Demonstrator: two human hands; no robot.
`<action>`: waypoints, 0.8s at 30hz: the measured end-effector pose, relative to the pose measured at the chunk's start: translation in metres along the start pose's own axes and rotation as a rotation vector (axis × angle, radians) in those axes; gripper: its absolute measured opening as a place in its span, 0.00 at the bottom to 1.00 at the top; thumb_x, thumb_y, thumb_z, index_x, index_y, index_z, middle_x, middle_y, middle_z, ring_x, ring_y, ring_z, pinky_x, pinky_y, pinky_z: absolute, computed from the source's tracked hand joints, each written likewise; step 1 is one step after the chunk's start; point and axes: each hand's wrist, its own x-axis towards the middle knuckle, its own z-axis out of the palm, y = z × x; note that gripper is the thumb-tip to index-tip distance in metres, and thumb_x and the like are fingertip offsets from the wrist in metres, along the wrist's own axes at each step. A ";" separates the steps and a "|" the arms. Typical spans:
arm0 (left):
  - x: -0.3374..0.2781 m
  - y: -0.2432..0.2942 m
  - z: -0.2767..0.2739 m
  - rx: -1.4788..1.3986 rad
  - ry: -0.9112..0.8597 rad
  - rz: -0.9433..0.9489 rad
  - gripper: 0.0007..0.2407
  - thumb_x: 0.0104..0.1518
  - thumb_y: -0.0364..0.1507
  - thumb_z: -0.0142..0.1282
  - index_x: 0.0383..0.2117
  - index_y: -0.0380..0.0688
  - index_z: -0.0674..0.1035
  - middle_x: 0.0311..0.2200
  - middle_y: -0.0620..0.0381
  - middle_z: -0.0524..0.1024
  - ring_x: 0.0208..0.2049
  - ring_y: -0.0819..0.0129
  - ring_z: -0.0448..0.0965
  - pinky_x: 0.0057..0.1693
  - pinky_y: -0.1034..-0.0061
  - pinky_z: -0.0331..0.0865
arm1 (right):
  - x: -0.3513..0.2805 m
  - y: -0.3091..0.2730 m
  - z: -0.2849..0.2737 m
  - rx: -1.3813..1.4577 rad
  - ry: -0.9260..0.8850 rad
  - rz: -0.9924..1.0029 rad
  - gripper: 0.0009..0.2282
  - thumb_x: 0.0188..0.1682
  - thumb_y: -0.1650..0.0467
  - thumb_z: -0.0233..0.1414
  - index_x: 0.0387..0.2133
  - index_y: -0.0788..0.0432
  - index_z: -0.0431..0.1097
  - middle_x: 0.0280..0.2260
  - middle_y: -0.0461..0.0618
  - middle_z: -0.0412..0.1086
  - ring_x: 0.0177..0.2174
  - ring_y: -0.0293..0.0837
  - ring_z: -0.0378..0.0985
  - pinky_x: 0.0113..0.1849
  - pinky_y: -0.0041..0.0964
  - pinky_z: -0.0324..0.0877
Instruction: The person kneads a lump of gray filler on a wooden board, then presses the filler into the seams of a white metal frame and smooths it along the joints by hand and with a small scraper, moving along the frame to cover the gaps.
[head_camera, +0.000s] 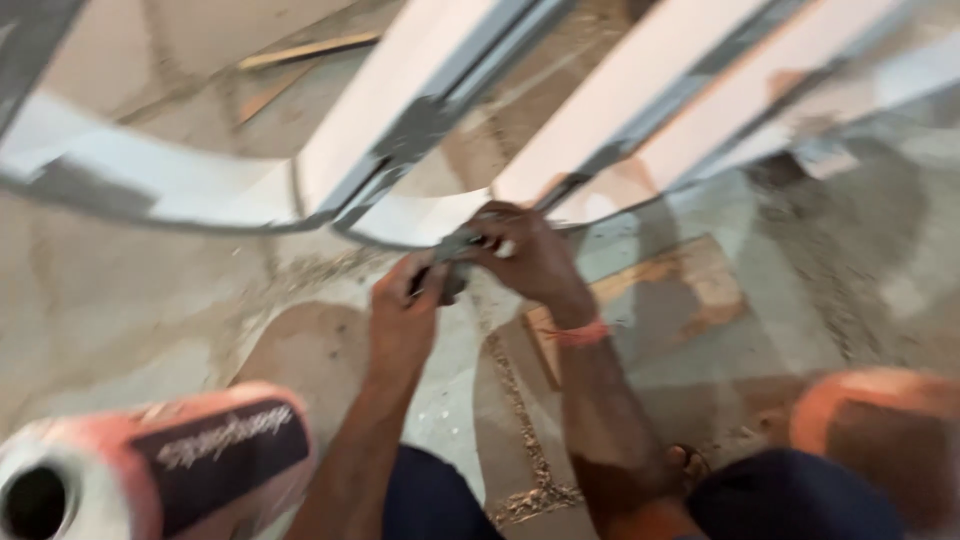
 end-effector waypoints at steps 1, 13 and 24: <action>0.000 0.001 -0.001 0.032 0.033 0.018 0.04 0.63 0.23 0.55 0.36 0.35 0.82 0.26 0.59 0.79 0.26 0.76 0.77 0.35 0.79 0.73 | 0.000 -0.003 0.001 0.044 -0.002 -0.021 0.10 0.46 0.75 0.65 0.40 0.62 0.78 0.37 0.51 0.76 0.32 0.43 0.79 0.29 0.34 0.75; -0.006 0.004 -0.016 -0.095 0.116 -0.015 0.07 0.64 0.20 0.53 0.44 0.30 0.80 0.33 0.55 0.79 0.32 0.73 0.78 0.41 0.77 0.77 | 0.012 -0.027 0.014 -0.005 -0.057 0.070 0.08 0.50 0.71 0.61 0.41 0.59 0.79 0.35 0.50 0.75 0.25 0.42 0.78 0.32 0.37 0.75; 0.000 -0.002 -0.023 -0.123 0.213 -0.037 0.07 0.65 0.21 0.53 0.45 0.30 0.79 0.34 0.52 0.80 0.34 0.69 0.82 0.41 0.73 0.80 | 0.016 -0.007 -0.014 -0.020 0.223 0.058 0.08 0.52 0.71 0.60 0.45 0.56 0.76 0.42 0.48 0.76 0.35 0.39 0.82 0.36 0.34 0.78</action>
